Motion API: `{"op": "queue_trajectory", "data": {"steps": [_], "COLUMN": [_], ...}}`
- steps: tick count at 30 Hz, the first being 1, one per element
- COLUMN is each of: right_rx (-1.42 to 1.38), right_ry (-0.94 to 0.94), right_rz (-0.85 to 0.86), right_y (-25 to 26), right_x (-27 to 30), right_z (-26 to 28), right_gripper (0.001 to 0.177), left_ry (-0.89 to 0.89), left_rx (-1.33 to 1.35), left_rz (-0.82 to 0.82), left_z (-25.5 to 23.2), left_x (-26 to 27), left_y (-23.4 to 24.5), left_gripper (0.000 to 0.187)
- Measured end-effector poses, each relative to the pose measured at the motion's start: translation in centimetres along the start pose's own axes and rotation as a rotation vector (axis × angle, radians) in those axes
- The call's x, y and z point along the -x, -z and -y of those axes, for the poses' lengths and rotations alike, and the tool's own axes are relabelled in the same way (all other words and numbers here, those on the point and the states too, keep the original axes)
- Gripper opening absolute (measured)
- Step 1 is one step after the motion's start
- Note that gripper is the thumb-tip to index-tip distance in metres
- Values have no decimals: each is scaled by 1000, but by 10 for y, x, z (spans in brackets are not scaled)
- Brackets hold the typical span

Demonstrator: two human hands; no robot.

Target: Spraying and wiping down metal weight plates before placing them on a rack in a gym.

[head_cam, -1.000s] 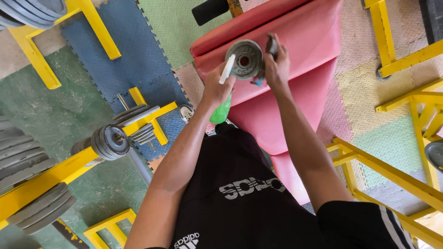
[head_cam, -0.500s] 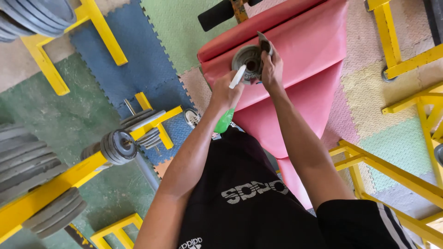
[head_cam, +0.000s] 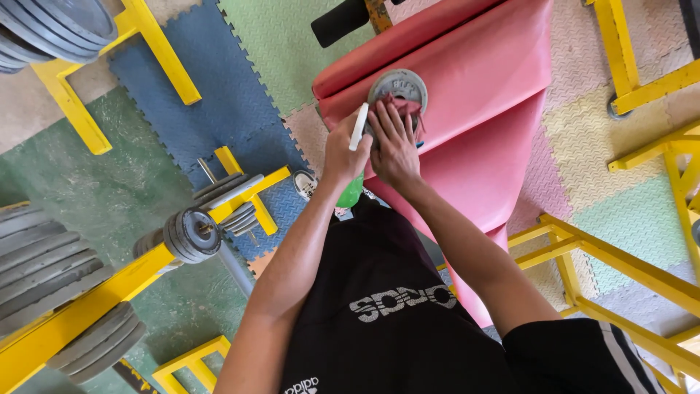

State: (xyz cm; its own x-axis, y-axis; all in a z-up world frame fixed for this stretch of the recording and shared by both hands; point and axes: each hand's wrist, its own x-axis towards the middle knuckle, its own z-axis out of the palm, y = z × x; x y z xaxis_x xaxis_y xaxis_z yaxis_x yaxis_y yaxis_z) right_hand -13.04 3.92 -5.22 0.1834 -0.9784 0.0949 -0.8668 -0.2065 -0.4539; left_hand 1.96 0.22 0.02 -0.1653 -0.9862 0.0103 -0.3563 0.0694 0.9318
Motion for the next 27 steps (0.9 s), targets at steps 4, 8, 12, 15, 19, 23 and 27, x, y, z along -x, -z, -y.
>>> {"op": "queue_trajectory", "data": {"steps": [4, 8, 12, 15, 19, 23, 27], "right_rx": [79, 84, -72, 81, 101, 2, -96], "right_ry": [65, -31, -60, 107, 228, 182, 31], "right_rz": [-52, -99, -170, -119, -107, -144, -278], "right_y": [-14, -23, -20, -9, 22, 27, 2], "right_x": [-4, -27, -18, 10, 16, -4, -38], "right_z": [-4, 4, 17, -22, -65, -65, -59], "right_gripper": [66, 67, 71, 64, 58, 53, 55], "left_ry": [-23, 25, 9, -41, -27, -30, 86], "left_rx": [30, -9, -11, -54, -65, -28, -57], "left_rz": [-19, -16, -3, -41, -32, -12, 33], "left_z": [8, 8, -3, 14, 9, 5, -4], "left_x": [5, 7, 7, 9, 6, 13, 13], "left_y": [0, 1, 9, 4, 8, 7, 4], "left_gripper": [50, 45, 46, 45, 49, 48, 46]}}
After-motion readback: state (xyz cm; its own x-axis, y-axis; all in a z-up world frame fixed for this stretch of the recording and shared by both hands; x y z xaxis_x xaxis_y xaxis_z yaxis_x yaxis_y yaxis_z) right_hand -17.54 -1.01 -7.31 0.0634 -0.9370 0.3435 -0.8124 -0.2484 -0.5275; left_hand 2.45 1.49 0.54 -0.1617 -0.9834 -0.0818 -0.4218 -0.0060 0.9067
